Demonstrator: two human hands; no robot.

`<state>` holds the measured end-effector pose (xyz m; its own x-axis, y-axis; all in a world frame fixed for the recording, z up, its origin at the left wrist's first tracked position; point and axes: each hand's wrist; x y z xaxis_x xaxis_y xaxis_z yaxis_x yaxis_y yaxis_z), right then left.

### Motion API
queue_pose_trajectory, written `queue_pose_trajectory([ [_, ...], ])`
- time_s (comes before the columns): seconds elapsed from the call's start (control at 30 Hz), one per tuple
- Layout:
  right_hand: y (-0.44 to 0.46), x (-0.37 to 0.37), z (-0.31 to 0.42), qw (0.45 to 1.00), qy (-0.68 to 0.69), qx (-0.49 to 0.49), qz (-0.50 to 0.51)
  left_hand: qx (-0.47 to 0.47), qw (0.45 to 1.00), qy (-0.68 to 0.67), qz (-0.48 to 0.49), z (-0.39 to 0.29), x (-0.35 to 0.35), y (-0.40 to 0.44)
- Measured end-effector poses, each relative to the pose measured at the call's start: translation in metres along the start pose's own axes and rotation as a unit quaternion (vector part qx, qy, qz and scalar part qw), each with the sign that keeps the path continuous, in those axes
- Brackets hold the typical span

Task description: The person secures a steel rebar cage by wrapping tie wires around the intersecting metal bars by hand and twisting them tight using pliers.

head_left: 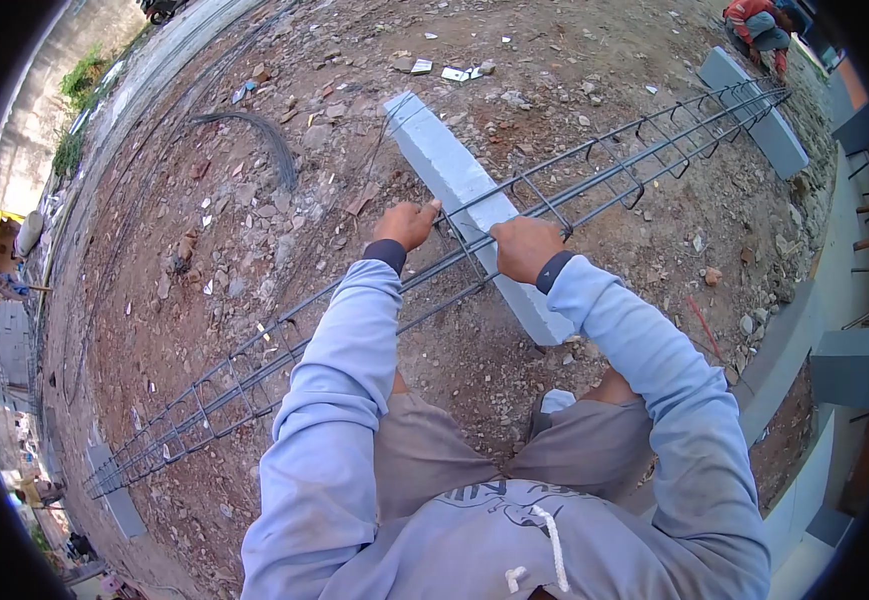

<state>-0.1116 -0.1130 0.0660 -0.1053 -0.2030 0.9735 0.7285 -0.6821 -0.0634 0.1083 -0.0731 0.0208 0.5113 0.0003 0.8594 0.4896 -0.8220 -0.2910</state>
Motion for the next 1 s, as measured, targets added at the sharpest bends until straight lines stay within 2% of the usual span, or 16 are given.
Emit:
queue_pose_trajectory([
  [0.1,0.010,-0.011,0.004,0.999,0.014,-0.034,0.004,-0.034,0.999,-0.003,-0.027,-0.007,-0.020,0.018],
  [0.2,0.018,-0.019,0.006,0.998,0.032,-0.044,0.007,-0.014,0.994,-0.080,0.072,0.004,-0.028,0.035],
  [0.23,0.022,-0.021,0.007,0.997,0.040,-0.059,0.007,0.004,0.986,-0.144,0.086,0.008,-0.031,0.037],
  [0.33,0.026,-0.022,0.014,0.995,0.062,-0.077,-0.011,-0.019,0.979,-0.173,0.105,0.017,-0.036,0.040],
  [0.73,0.052,-0.054,0.038,0.972,0.158,-0.168,-0.040,-0.074,0.973,-0.195,0.095,0.013,-0.032,0.029],
  [0.83,0.056,-0.056,0.036,0.961,0.182,-0.206,-0.038,-0.056,0.966,-0.222,0.124,0.013,-0.034,0.033],
  [0.93,0.056,-0.061,0.040,0.964,0.150,-0.207,-0.079,-0.024,0.961,-0.244,0.132,0.015,-0.038,0.036],
  [1.0,0.058,-0.059,0.041,0.960,0.158,-0.221,-0.071,-0.035,0.957,-0.253,0.138,0.022,-0.046,0.042],
])
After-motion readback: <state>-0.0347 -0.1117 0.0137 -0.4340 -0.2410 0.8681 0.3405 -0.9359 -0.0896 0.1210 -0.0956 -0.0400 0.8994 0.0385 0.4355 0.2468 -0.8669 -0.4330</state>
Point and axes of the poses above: each hand's wrist, its own y-axis towards the middle knuckle, its own x-axis out of the back of the hand, z = x × y, and after that the axes turned 7 degrees about -z, right-handed
